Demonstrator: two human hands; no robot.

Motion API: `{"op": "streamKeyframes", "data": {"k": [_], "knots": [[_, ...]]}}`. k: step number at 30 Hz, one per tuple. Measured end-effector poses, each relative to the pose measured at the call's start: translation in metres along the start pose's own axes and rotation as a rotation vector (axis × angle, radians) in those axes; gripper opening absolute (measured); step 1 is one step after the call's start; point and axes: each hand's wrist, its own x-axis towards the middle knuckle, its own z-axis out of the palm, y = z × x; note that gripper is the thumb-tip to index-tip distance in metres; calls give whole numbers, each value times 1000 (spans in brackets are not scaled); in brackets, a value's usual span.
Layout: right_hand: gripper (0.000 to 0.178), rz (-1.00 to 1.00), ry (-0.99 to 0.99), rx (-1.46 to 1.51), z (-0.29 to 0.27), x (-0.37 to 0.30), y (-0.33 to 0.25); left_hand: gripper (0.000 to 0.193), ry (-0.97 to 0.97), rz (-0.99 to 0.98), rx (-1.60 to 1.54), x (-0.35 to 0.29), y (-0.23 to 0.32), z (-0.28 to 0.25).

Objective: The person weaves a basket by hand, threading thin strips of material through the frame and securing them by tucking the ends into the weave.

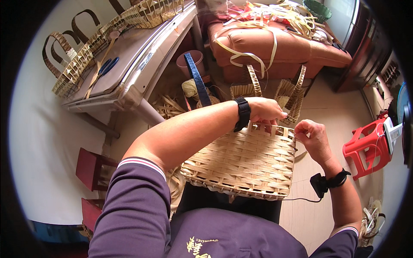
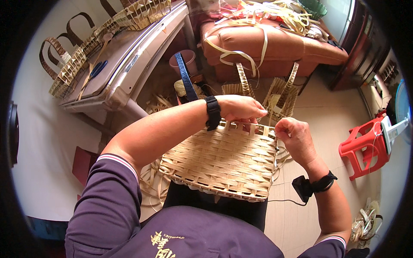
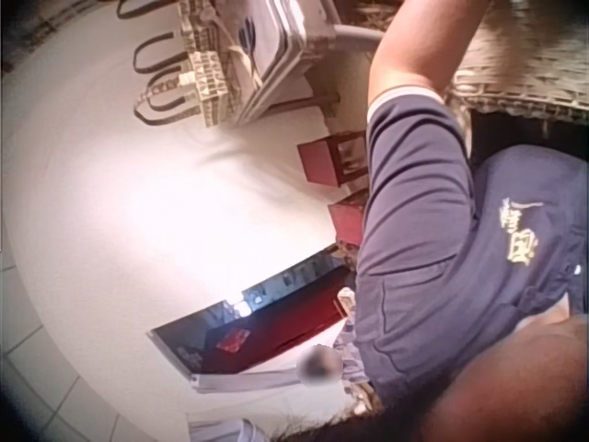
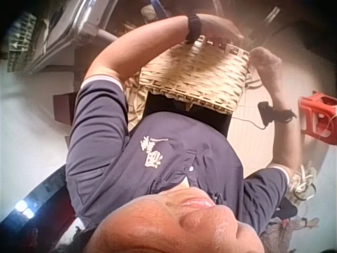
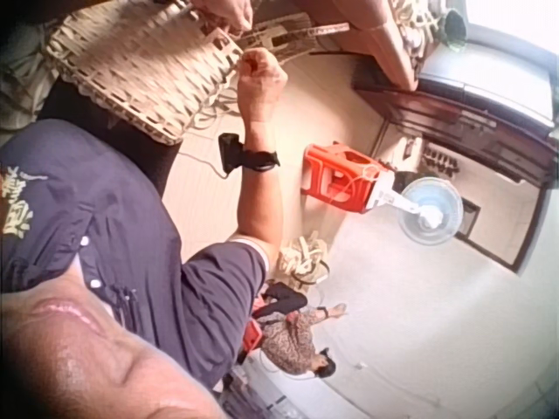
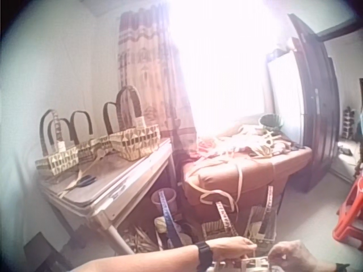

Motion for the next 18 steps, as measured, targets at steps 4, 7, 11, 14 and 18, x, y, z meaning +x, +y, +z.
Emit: {"op": "streamKeyframes", "data": {"k": [4, 7, 11, 14, 18], "knots": [[9, -16, -22, 9, 2, 3, 3, 47, 36, -40, -32, -1, 4, 0], [7, -31, -54, -11, 3, 6, 2, 41, -16, -78, -54, -2, 4, -5], [9, -109, -22, -106, 11, 7, -11, 43, -49, -22, 80, -3, 8, -5], [8, -242, -8, -319, 25, 13, -17, 47, -75, -41, 38, -9, 14, -5], [6, -347, -6, -609, 39, 18, -18, 52, -84, -53, 25, -12, 14, -8]]}}
